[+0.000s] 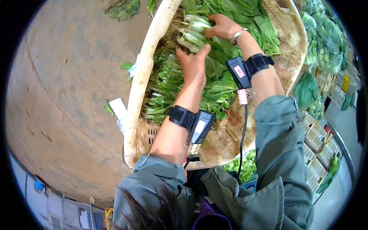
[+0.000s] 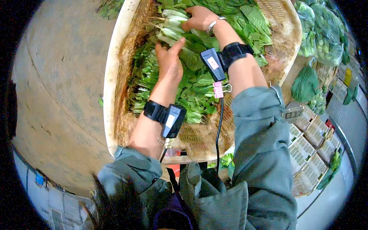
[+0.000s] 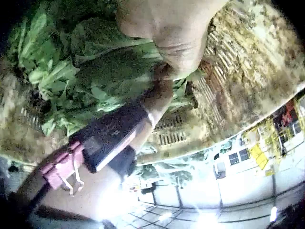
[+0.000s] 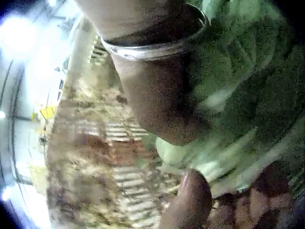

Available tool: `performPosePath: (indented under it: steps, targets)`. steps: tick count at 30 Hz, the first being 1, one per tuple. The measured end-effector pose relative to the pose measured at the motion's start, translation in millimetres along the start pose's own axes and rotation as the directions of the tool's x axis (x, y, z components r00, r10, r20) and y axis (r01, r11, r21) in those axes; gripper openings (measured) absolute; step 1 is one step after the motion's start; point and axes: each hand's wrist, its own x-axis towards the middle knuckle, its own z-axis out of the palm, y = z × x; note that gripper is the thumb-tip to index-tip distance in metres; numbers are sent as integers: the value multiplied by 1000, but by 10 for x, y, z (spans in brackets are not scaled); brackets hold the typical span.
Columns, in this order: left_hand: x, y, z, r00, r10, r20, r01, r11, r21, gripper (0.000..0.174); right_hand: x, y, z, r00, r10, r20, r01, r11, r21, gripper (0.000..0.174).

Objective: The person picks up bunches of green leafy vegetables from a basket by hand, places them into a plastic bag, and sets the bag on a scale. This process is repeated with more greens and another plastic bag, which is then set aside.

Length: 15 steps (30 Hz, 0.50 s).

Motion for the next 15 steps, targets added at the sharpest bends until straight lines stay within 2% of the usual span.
performPosePath:
  steps: [2, 3, 4, 6, 7, 8, 10, 11, 12, 13, 14, 15]
  targets:
    - [105, -42, -130, 981, -20, 191, 46, 990, -135, 48, -231, -103, -98, 995, -9, 104, -5, 992, 128, 69]
    - [127, -68, -173, 971, -26, 236, 43, 997, -69, 38, -277, -50, -7, 997, -65, -42, 70, 988, 138, 67]
    - [131, -39, -192, 970, -24, 242, 42, 997, -70, 38, -303, -2, 56, 997, -64, -48, 70, 988, 136, 67]
    - [106, 8, -224, 952, -112, 285, 47, 974, 224, 38, -350, 102, 137, 983, -111, -146, 143, 962, 231, 57]
    - [49, 48, -207, 959, -70, 274, 3, 972, 236, 46, -496, 77, 49, 972, -123, -200, 150, 981, 122, 57]
    - [-63, 194, -145, 959, -71, 273, 3, 971, 240, 46, -667, 68, 19, 972, -123, -200, 150, 981, 125, 57]
    - [-269, 473, 3, 961, -133, 243, -58, 763, 644, 58, -1063, 40, -68, 963, -98, -250, 201, 881, 429, 59]
    - [-285, 284, -86, 953, -36, 300, -184, 719, 670, 67, -1255, 63, -60, 954, -37, -297, 199, 820, 536, 59]
    - [-428, 393, 9, 863, 163, 478, -444, 695, 565, 78, -1458, 102, -2, 942, 26, -335, 205, 745, 634, 59]
    - [-587, 509, 124, 782, 245, 573, -600, 547, 584, 83, -1664, 145, 60, 918, 63, -392, 228, 725, 650, 58]
    - [-782, 606, 217, 685, 299, 664, -725, 370, 581, 88, -1896, 180, 139, 892, 100, -441, 252, 699, 670, 58]
    - [-1019, 674, 285, 713, 210, 669, -683, 423, 595, 90, -2184, 203, 219, 883, 136, -449, 249, 677, 693, 54]
